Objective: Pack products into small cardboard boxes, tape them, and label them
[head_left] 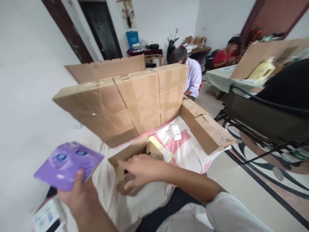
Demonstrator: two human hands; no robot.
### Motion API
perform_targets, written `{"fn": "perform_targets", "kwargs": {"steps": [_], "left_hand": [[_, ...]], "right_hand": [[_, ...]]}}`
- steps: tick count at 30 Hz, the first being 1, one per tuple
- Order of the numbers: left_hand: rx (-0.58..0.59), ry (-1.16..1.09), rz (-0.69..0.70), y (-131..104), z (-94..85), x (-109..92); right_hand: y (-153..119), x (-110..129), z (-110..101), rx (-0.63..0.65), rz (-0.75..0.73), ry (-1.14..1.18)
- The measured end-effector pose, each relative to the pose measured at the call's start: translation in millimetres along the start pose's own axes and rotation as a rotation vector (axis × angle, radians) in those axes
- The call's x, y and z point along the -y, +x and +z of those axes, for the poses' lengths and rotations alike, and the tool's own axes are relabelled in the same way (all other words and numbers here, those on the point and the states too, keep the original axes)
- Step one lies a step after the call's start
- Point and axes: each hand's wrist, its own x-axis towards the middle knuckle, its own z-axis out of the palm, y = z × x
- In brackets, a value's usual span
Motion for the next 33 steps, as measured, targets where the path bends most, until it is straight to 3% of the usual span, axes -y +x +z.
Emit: {"fn": "perform_targets", "kwargs": {"steps": [2,4,7,11,15,20,23,26,29,33], "left_hand": [[-0.110,0.051,0.010,-25.8,2.7,-20.4],[-0.160,0.223,0.171,-53.5,11.1,-43.2],[-0.078,0.242,0.335,-89.6,24.3,-63.7],[0.254,0.237,0.423,-113.6,17.1,-51.6],[0.528,0.577,0.606,-121.8,-6.8,-30.8],[0.539,0.482,0.817,-131.4,-22.7,-28.1],[0.532,0.396,0.870,-135.1,-24.9,-27.1],[0.520,0.374,0.878,-138.1,-24.3,-22.8],[0.510,0.353,0.874,-140.4,-22.8,-17.7],[0.498,0.324,0.847,-140.9,-21.5,-12.7]], "right_hand": [[-11.6,7.1,-6.3,-0.218,0.008,0.250],[-16.3,16.7,-11.0,-0.321,0.020,0.452],[-13.8,27.3,-14.2,-0.390,0.026,0.568],[-12.8,11.2,-25.8,-0.493,0.004,0.473],[-20.3,-27.5,-52.6,-0.310,-0.161,0.278],[-20.9,-50.9,-74.4,-0.042,-0.240,0.052],[-16.9,-46.6,-61.3,0.123,-0.223,-0.092],[-10.6,-39.1,-31.6,0.229,-0.176,-0.421],[-1.2,-35.4,-5.1,0.254,-0.194,-0.665],[12.9,-34.2,9.8,0.264,-0.298,-0.782]]}}
